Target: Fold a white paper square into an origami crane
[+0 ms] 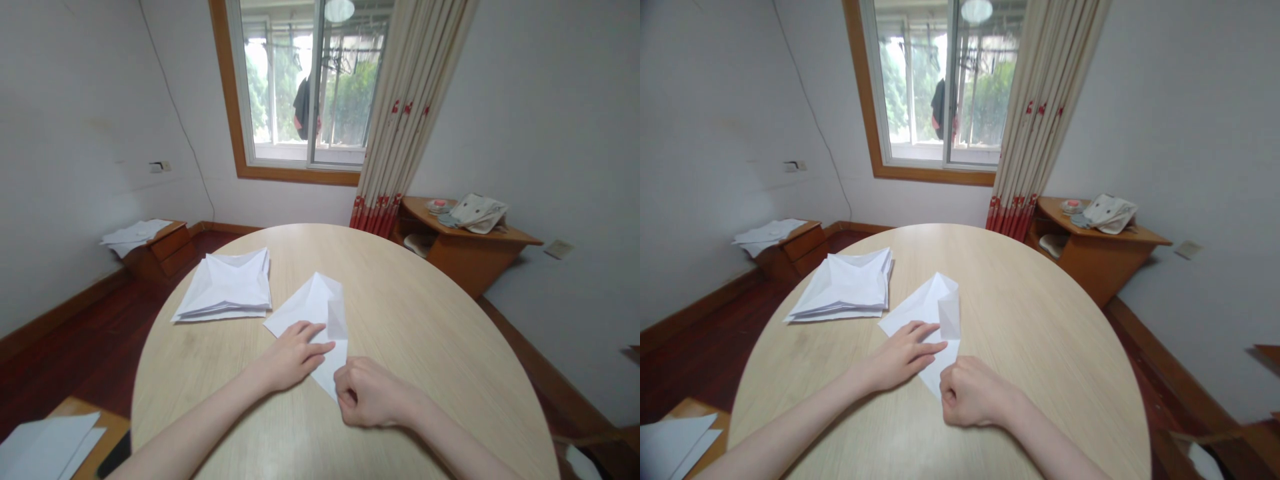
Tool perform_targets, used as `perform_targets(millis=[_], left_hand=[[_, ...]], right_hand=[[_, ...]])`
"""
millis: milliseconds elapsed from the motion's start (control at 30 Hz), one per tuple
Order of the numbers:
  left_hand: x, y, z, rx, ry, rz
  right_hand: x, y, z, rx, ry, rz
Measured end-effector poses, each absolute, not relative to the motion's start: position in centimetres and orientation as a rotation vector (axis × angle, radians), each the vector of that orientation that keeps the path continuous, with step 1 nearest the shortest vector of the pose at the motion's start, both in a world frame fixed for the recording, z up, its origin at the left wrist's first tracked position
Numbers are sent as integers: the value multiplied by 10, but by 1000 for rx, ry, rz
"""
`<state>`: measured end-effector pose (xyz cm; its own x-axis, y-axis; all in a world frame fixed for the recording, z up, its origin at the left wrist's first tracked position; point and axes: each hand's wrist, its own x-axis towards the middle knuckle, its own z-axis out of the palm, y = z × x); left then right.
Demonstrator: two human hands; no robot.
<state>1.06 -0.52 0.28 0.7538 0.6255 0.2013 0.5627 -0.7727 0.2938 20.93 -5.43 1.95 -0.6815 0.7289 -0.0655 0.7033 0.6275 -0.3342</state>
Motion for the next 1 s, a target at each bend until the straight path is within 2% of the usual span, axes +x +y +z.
perform_targets(millis=[300,533,767,1000], left_hand=[[10,-4,0,2735,943,439],[9,-3,-5,2747,928,473],[7,-2,-4,2774,897,492],[7,-2,-10,2812,896,499]], right_hand=[[208,-56,19,-1162,-2762,546],[215,-44,1,-1016,-2516,672],[222,-32,0,-912,-2281,114],[230,-26,1,-934,-2303,-286]])
